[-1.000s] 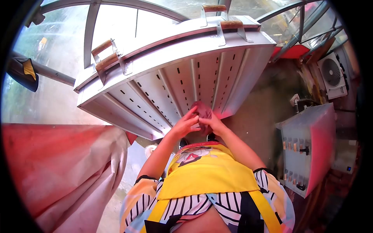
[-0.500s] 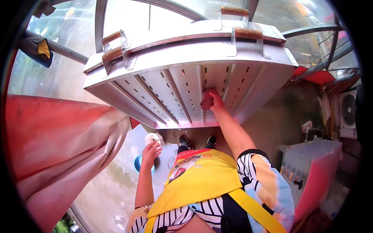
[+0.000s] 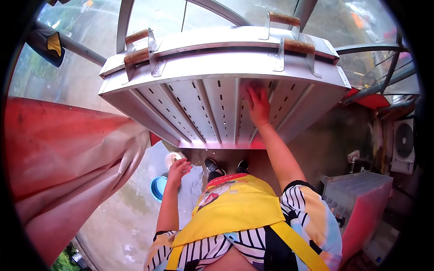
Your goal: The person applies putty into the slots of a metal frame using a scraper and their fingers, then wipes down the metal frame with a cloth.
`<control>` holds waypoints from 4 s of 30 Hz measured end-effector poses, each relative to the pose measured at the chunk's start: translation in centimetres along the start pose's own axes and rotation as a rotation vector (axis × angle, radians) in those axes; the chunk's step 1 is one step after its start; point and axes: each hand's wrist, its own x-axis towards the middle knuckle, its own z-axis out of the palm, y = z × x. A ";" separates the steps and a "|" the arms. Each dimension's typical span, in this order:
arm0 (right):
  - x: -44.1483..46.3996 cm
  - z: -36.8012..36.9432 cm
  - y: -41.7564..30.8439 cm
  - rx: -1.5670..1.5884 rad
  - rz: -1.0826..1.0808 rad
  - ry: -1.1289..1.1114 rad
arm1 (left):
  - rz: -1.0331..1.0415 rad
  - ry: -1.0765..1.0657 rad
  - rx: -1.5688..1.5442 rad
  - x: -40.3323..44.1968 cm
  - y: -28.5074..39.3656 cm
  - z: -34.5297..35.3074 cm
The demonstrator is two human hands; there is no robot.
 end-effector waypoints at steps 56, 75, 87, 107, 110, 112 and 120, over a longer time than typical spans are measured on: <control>-9.9 7.7 6.5 1.121 1.263 0.287 | -0.128 0.021 0.219 0.1 -1.3 -2.5; -7.1 -3.7 2.8 1.179 0.791 0.098 | -0.070 -0.116 0.352 3.5 0.8 2.6; 0.0 -6.2 13.3 -0.142 0.058 0.159 | -0.252 -0.852 1.548 0.6 -13.1 -0.2; -3.9 0.3 16.1 -0.369 -0.038 0.447 | 0.235 -0.419 1.416 18.9 -23.9 -6.2; -4.7 0.8 18.2 -0.436 -0.106 0.478 | 0.367 -0.358 1.103 23.5 -23.1 -0.5; -5.6 1.7 20.3 -0.449 -0.162 0.561 | 0.402 -0.345 0.884 25.2 -24.5 2.8; -18.7 9.3 26.9 -0.392 -0.052 0.565 | 0.566 -0.380 0.765 28.7 -35.8 8.5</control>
